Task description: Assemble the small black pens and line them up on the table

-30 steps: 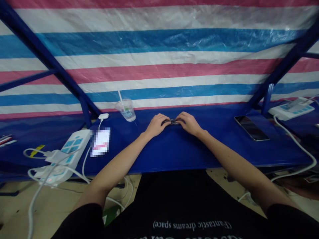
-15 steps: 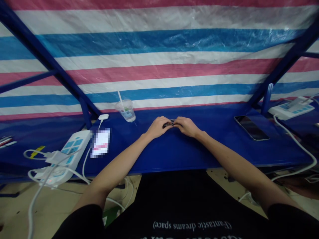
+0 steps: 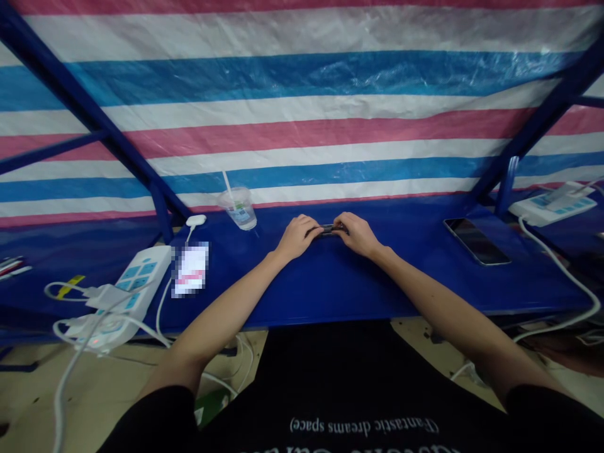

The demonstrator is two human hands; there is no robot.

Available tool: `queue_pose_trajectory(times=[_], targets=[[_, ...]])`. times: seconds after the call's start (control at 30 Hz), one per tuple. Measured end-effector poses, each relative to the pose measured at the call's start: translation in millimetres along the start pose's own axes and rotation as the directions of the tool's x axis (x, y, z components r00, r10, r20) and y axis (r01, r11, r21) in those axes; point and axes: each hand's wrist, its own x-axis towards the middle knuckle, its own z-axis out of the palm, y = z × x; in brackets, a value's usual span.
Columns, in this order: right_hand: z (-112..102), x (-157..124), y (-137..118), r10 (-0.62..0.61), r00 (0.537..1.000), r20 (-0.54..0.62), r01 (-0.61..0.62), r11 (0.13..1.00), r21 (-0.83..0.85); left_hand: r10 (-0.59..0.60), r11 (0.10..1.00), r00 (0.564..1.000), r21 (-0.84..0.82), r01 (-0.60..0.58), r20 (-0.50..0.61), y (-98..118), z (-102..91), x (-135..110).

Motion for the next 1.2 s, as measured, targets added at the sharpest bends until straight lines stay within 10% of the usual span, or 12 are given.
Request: queue_pose_trajectory(times=[1.2], targets=[[2.3, 0.5, 3.7, 0.050, 0.998, 0.043, -0.049, 0.999, -0.019, -0.008, 1.000, 0.997, -0.019, 0.006, -0.075, -6.9, 3.3, -2.0]])
